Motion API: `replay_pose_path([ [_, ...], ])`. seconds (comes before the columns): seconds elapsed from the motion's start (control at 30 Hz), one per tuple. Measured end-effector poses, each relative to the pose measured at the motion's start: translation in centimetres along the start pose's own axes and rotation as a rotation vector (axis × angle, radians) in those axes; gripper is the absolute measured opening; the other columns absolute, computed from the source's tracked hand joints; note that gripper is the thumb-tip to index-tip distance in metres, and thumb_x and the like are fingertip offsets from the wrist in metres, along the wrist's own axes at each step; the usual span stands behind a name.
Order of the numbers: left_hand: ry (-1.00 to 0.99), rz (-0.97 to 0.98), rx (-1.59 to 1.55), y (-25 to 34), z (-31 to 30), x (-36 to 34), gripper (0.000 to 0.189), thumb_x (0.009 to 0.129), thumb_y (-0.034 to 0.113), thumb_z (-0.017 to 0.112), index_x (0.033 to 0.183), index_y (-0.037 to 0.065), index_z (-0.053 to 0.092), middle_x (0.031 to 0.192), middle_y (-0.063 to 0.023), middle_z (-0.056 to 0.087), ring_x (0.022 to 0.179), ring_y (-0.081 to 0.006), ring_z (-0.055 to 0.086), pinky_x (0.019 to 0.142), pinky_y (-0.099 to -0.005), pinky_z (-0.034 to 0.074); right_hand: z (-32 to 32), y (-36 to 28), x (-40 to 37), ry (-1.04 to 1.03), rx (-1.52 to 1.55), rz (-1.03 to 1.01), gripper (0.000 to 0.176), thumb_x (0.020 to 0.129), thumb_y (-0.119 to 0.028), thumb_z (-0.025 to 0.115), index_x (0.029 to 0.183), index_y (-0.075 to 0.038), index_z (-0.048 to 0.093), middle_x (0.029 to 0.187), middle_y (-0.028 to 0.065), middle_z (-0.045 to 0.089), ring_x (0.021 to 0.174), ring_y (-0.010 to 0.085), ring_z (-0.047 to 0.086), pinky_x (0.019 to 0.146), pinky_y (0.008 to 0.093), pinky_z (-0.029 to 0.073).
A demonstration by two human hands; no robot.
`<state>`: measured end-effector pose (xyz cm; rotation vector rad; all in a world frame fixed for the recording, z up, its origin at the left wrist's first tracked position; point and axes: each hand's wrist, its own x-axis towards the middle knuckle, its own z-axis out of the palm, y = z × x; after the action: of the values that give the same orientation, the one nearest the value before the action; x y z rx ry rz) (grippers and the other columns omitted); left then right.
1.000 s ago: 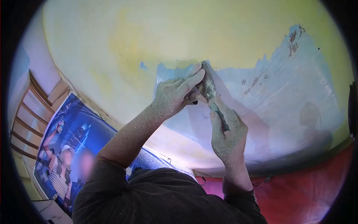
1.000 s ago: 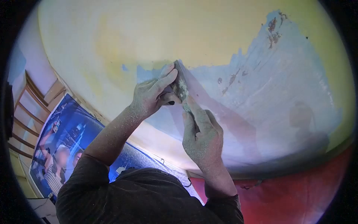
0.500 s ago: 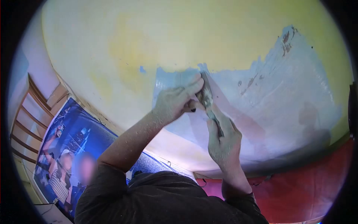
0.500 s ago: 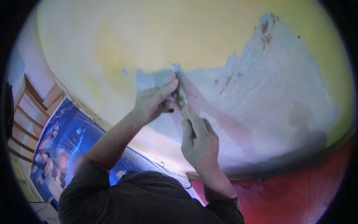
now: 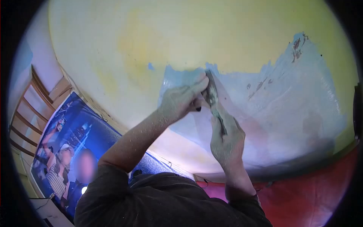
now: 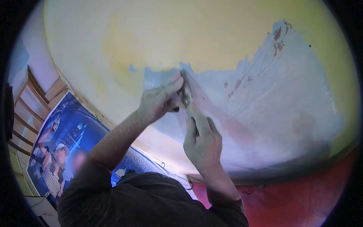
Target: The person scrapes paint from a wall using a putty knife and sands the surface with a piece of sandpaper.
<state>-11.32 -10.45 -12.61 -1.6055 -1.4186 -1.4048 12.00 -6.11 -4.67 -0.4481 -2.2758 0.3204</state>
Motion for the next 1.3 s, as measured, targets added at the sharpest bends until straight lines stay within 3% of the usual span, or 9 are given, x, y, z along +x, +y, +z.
replay_pose_path([
  [0.03,0.005,-0.01,0.004,-0.2,-0.4,0.4,0.097,0.081,0.024,0.099,0.166,0.013,0.056,0.168,-0.0176,0.063,0.108,-0.0296,0.084,0.085,-0.0412,0.069,0.0,-0.5,0.5,-0.011,-0.042,0.011,0.045,0.108,-0.006,0.074,0.152,-0.011,0.073,0.099,0.0222,0.079,0.083,0.0389,0.08,0.072,0.0485,0.063],
  [0.13,0.01,0.009,0.017,0.0,-1.3,1.0,0.103,0.076,0.02,0.102,0.167,0.014,0.054,0.168,-0.0172,0.064,0.11,-0.0308,0.084,0.088,-0.0406,0.069,-0.5,-1.6,1.5,-0.043,0.043,0.012,0.038,0.11,-0.004,0.07,0.148,0.002,0.074,0.123,0.0243,0.084,0.109,0.0356,0.084,0.095,0.0426,0.064],
  [0.53,-0.014,-0.022,-0.003,-0.2,-1.0,-0.1,0.095,0.085,0.025,0.099,0.168,0.015,0.054,0.17,-0.0159,0.061,0.113,-0.0312,0.084,0.088,-0.0412,0.07,-0.6,-1.5,0.8,-0.102,-0.007,0.069,0.038,0.111,-0.005,0.071,0.148,0.002,0.074,0.123,0.0267,0.083,0.111,0.0326,0.085,0.095,0.0432,0.065],
  [0.67,-0.027,-0.052,0.023,-0.4,-0.8,-0.4,0.096,0.083,0.024,0.099,0.167,0.015,0.054,0.169,-0.0154,0.063,0.112,-0.0299,0.084,0.088,-0.0399,0.07,0.2,-1.1,0.2,-0.014,-0.058,-0.032,0.047,0.108,-0.009,0.075,0.154,-0.011,0.072,0.094,0.022,0.075,0.079,0.0427,0.078,0.069,0.0522,0.061],
  [0.77,-0.002,-0.092,0.024,-0.7,-1.4,0.0,0.096,0.083,0.024,0.099,0.167,0.017,0.055,0.168,-0.0138,0.064,0.112,-0.0281,0.084,0.086,-0.0378,0.07,1.2,-0.6,2.3,0.012,-0.041,-0.112,0.047,0.107,-0.01,0.076,0.154,-0.011,0.072,0.093,0.0227,0.075,0.075,0.0417,0.077,0.066,0.0517,0.06],
  [0.8,-0.018,-0.125,0.008,-0.8,-1.7,0.0,0.095,0.083,0.024,0.099,0.168,0.017,0.055,0.168,-0.0136,0.064,0.112,-0.0282,0.084,0.086,-0.0381,0.07,0.2,-2.2,2.4,-0.063,-0.043,-0.02,0.039,0.11,-0.006,0.073,0.148,0.0,0.074,0.118,0.0279,0.083,0.107,0.0414,0.084,0.089,0.0453,0.064],
  [1.0,0.02,-0.001,0.033,-0.6,-0.7,-0.8,0.09,0.087,0.032,0.097,0.166,0.016,0.056,0.168,-0.0133,0.064,0.106,-0.031,0.084,0.085,-0.0409,0.07,0.4,-2.0,0.0,-0.07,-0.031,0.05,0.038,0.111,-0.007,0.072,0.148,0.0,0.074,0.119,0.0269,0.083,0.101,0.0348,0.085,0.086,0.0436,0.065],
  [1.1,0.02,-0.053,-0.026,-0.8,-1.4,-0.5,0.09,0.088,0.033,0.096,0.166,0.015,0.056,0.169,-0.0139,0.063,0.106,-0.0313,0.084,0.085,-0.0414,0.07,1.3,-1.3,1.0,-0.008,-0.043,-0.069,0.05,0.106,-0.007,0.077,0.155,-0.012,0.071,0.091,0.0211,0.074,0.075,0.0406,0.077,0.066,0.0507,0.06],
  [1.3,0.013,-0.084,-0.014,-0.2,-0.6,-1.6,0.091,0.086,0.026,0.099,0.166,0.015,0.056,0.165,-0.0137,0.067,0.102,-0.0272,0.085,0.082,-0.0378,0.07,0.9,-1.1,-0.1,-0.033,-0.034,-0.022,0.045,0.108,-0.011,0.074,0.153,-0.013,0.072,0.09,0.0202,0.073,0.076,0.0424,0.077,0.067,0.0532,0.061],
])
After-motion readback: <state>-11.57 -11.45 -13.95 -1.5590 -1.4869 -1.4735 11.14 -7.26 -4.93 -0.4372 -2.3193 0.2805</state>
